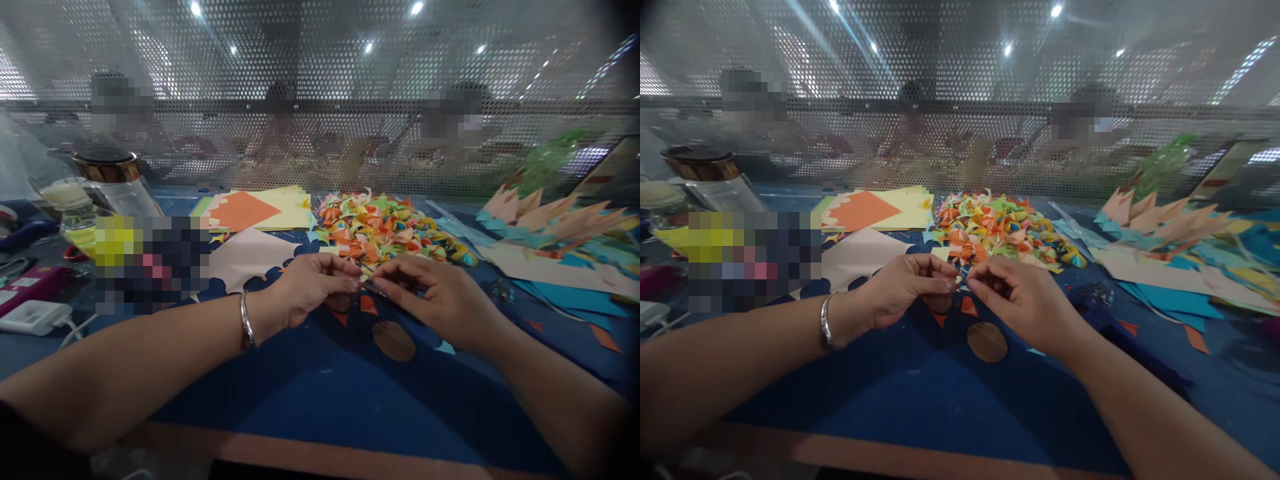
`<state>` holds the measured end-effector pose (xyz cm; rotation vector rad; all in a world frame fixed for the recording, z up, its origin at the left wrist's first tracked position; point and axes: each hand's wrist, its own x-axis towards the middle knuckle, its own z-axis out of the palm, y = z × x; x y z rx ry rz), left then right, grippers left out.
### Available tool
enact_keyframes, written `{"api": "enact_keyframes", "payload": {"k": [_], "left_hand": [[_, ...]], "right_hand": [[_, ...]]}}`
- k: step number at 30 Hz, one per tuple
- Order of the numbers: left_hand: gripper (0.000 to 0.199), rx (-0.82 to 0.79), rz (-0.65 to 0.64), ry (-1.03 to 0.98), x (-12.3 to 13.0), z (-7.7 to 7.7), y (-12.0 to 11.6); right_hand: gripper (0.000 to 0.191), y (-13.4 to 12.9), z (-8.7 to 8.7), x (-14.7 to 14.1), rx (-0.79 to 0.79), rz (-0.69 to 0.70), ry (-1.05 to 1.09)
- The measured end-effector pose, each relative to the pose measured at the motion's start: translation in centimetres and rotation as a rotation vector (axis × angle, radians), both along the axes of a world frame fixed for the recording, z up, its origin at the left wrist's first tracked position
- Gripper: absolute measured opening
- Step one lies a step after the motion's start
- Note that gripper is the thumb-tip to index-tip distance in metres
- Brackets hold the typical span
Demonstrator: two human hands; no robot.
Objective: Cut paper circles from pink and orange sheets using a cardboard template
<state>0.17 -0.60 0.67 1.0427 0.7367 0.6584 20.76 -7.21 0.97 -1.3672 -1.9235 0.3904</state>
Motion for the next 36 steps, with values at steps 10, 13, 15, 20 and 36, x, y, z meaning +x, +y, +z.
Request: {"api": "enact_keyframes", "payload": {"k": [10, 13, 15, 20, 36], "left_hand": [[0.017, 0.087, 0.048, -0.013, -0.1, 0.5, -0.6], [0.016, 0.122, 0.053, -0.019, 0.0, 0.5, -0.6], [0.016, 0.140, 0.069, -0.008, 0.0, 0.4, -0.7], [0.016, 0.135, 0.103, 0.040, 0.3, 0.6, -1.0], [0.036, 0.097, 0.066, -0.047, 0.2, -0.2, -0.6]], "right_hand": [[0.019, -0.2, -0.6, 0.1, 0.009, 0.012, -0.004], [0.021, -0.2, -0.7, 0.2, 0.023, 0.002, -0.031], [0.023, -0.2, -0.7, 0.2, 0.026, 0.004, -0.036], [0.019, -0.2, -0.5, -0.1, 0.021, 0.020, -0.006], [0.020, -0.4, -0.4, -0.1, 0.017, 0.047, 0.003]]}}
